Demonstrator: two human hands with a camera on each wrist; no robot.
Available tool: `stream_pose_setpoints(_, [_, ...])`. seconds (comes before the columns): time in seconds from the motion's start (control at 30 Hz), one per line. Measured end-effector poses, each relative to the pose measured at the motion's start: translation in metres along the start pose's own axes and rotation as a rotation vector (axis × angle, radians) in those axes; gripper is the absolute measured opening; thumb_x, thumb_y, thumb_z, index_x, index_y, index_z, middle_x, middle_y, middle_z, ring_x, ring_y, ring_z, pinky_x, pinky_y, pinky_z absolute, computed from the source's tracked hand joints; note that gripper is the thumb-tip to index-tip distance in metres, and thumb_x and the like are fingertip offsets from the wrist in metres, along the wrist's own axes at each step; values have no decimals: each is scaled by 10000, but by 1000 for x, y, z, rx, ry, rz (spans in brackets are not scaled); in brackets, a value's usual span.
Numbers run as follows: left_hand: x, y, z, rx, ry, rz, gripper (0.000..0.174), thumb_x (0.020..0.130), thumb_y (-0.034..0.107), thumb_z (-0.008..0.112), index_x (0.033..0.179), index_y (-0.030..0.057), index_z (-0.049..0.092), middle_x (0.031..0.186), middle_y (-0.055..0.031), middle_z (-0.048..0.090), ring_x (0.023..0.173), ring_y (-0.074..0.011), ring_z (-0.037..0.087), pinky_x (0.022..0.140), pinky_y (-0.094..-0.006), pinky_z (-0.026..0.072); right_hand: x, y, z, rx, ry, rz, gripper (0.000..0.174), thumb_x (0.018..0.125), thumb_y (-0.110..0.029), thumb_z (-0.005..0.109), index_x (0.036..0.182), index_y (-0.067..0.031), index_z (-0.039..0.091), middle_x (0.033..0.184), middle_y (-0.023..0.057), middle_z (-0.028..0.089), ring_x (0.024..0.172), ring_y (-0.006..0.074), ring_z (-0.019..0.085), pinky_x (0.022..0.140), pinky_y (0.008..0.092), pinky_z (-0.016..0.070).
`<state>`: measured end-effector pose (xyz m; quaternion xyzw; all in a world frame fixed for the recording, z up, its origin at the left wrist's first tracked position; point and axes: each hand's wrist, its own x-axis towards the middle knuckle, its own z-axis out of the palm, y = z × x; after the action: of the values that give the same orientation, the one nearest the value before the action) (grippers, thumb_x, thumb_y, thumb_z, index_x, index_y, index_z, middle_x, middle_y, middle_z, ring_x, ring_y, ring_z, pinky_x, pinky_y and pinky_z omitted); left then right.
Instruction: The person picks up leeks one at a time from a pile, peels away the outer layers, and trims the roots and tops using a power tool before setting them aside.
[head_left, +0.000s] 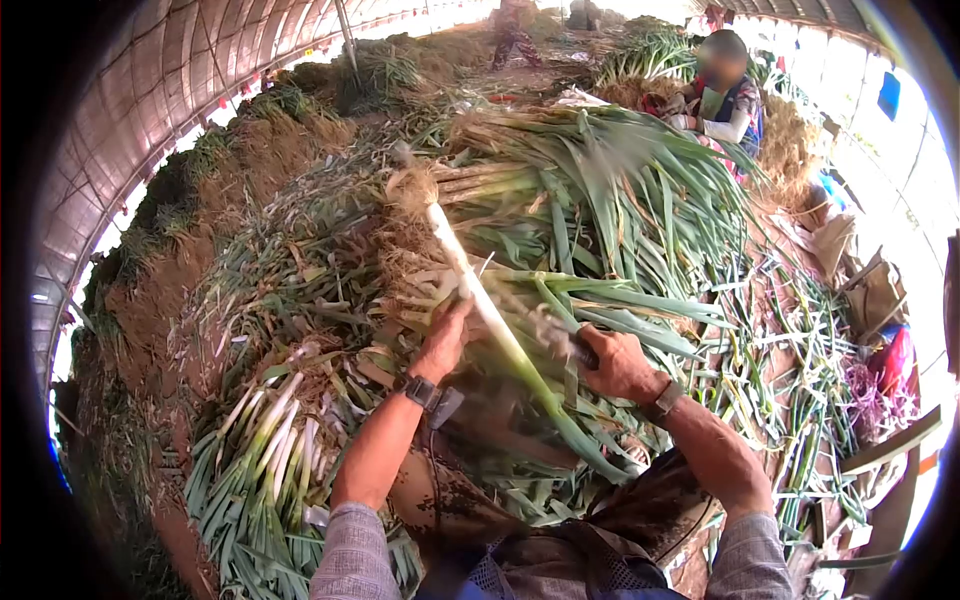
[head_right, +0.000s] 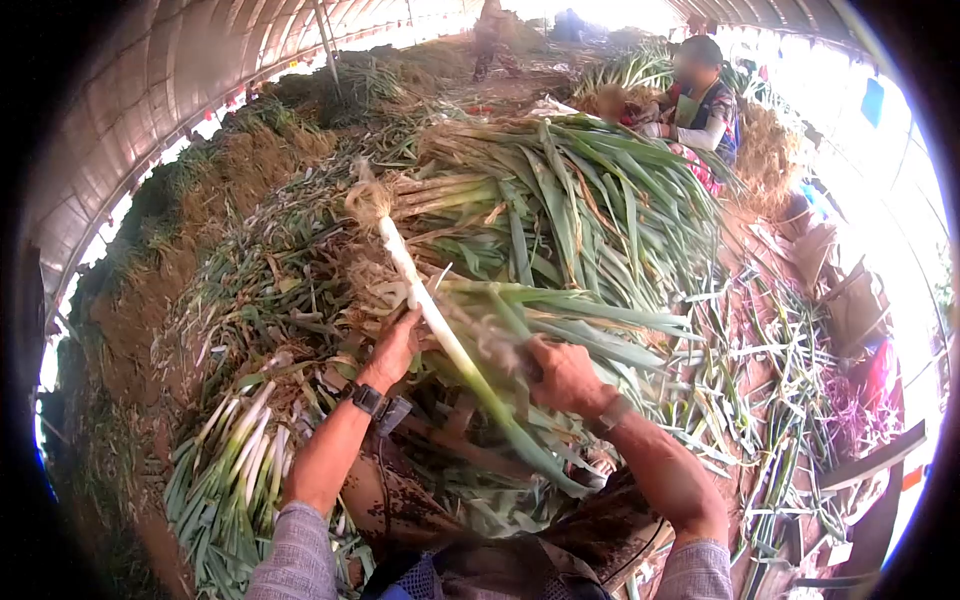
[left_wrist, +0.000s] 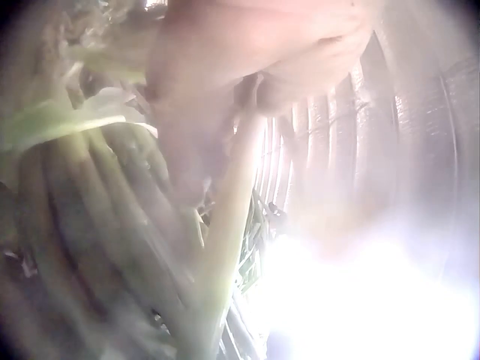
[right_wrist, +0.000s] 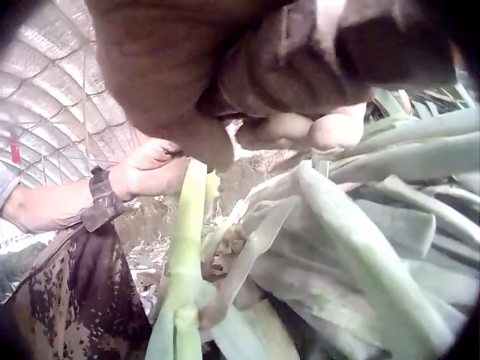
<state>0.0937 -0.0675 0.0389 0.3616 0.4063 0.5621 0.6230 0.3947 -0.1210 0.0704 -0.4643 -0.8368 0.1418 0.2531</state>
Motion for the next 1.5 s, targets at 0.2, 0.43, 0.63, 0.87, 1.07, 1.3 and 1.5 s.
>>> stream_pose_setpoints(0.2, [4, -2, 2, 13, 23, 93, 464, 986, 464, 545, 1272, 100, 522, 1030, -71, 669, 915, -189, 674, 729, -349, 592, 8, 4, 5, -33, -38, 21, 341, 747, -165, 707, 1048, -47, 596, 844, 161, 671, 779, 393, 651, 656, 478, 511])
stream_pose_setpoints(0.43, [25, -24, -9, -303, 19, 32, 447, 985, 535, 496, 1158, 125, 542, 979, -23, 605, 884, -195, 607, 768, -428, 534, 23, 7, 10, 26, -27, -72, 331, 744, -168, 701, 1032, -48, 592, 844, 178, 664, 785, 404, 636, 642, 484, 487])
stream_pose_setpoints(0.63, [13, -23, 12, -477, -85, -67, 538, 999, 605, 346, 903, 114, 543, 695, -80, 558, 663, -252, 546, 612, -449, 476, 41, 1, 16, 43, 0, -53, 356, 742, -197, 715, 1042, -48, 594, 835, 190, 666, 784, 415, 635, 661, 501, 488])
stream_pose_setpoints(0.87, [16, -22, 10, -468, -94, -109, 508, 1002, 558, 374, 852, 113, 566, 699, -72, 561, 671, -262, 557, 604, -447, 476, 49, 2, 11, -40, -107, -6, 399, 736, -229, 730, 1078, -61, 615, 809, 193, 670, 783, 411, 645, 680, 501, 505])
stream_pose_setpoints(1.07, [43, -19, -21, -423, 111, 41, 275, 989, 376, 492, 1090, 137, 584, 924, -45, 631, 791, -218, 608, 681, -423, 509, 42, 12, 15, -21, -130, -15, 347, 755, -195, 697, 1068, -64, 622, 792, 199, 667, 758, 409, 643, 672, 510, 501])
stream_pose_setpoints(1.3, [34, -3, -10, -336, 184, 63, 476, 1003, 592, 375, 847, 159, 497, 648, 19, 459, 512, -139, 439, 473, -355, 410, 37, 3, 11, 36, -59, -90, 351, 745, -174, 691, 1068, -61, 608, 801, 194, 668, 770, 411, 645, 673, 508, 502])
stream_pose_setpoints(1.5, [23, -9, 8, -417, -31, 10, 516, 1016, 549, 329, 679, 171, 428, 530, 24, 333, 450, -151, 340, 410, -339, 326, 46, -20, -4, 13, -134, 74, 396, 726, -190, 705, 1092, -75, 605, 872, 175, 681, 803, 404, 648, 697, 484, 513])
